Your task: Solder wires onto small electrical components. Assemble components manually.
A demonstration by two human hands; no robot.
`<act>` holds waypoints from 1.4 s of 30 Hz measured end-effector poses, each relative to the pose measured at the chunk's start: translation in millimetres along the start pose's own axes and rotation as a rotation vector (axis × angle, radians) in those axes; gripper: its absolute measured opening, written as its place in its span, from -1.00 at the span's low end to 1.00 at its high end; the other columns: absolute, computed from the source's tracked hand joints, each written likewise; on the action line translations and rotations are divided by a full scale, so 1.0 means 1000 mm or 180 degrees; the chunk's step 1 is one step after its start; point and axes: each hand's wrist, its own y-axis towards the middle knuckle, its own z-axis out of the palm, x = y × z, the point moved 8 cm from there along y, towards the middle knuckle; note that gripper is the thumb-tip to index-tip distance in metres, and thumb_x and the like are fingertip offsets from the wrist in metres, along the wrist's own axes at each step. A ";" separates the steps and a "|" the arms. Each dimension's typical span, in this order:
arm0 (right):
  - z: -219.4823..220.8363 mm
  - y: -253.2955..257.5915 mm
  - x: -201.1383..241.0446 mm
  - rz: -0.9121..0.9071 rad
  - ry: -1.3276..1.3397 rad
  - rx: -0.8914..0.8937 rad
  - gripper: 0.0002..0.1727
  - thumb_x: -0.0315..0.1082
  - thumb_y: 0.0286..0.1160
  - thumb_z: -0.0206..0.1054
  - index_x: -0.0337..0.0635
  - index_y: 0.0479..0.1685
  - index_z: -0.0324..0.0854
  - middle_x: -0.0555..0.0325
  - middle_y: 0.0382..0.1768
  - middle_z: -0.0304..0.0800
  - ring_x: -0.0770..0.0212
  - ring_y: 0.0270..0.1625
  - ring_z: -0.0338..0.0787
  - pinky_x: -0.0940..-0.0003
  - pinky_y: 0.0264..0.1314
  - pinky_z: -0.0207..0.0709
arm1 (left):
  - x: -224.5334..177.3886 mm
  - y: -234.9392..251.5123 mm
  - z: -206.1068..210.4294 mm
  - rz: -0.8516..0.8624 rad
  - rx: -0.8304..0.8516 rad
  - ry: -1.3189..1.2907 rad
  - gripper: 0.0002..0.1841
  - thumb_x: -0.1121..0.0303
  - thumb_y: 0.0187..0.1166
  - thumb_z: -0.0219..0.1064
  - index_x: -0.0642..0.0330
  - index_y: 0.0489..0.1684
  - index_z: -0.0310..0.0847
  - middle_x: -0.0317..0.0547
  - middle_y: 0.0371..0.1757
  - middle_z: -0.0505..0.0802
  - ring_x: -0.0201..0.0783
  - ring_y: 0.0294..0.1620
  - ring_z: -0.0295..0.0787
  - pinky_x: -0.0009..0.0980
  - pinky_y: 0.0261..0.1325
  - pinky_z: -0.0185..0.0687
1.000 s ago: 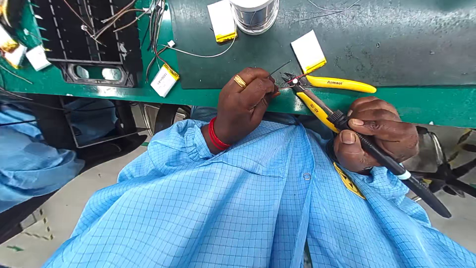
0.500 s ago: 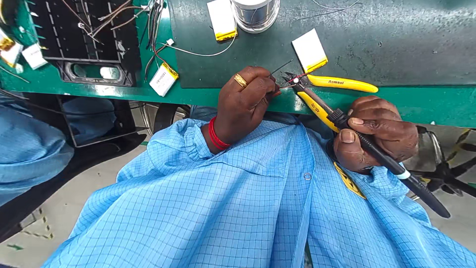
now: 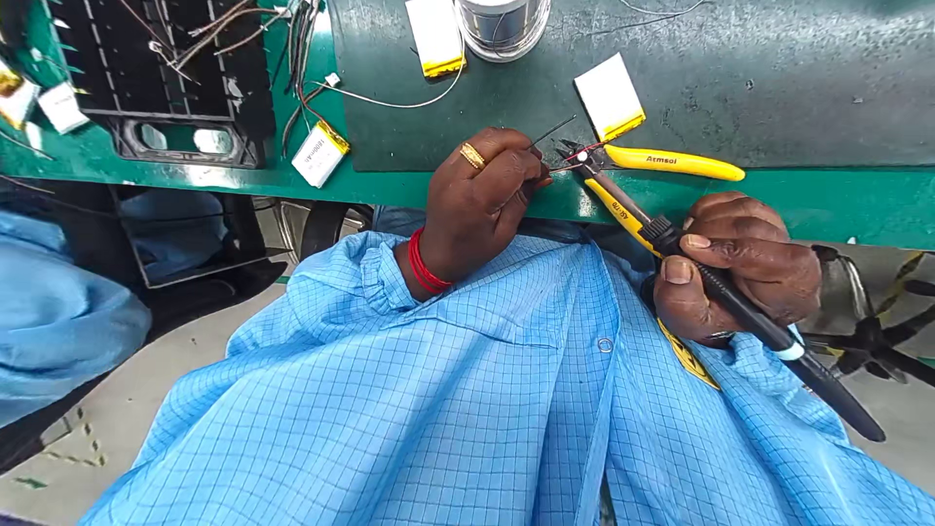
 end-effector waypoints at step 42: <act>0.004 0.001 -0.001 -0.0071 -0.0074 0.0155 -0.78 -0.17 0.58 0.28 -0.10 -0.34 0.57 0.29 -0.49 0.52 0.40 -0.35 0.59 0.50 -0.14 0.50 | 0.000 0.000 0.000 0.0002 -0.0011 0.0023 -0.87 0.51 0.63 0.35 0.41 -0.28 0.73 0.16 -0.11 0.81 -0.26 -0.01 0.75 -0.54 0.13 0.61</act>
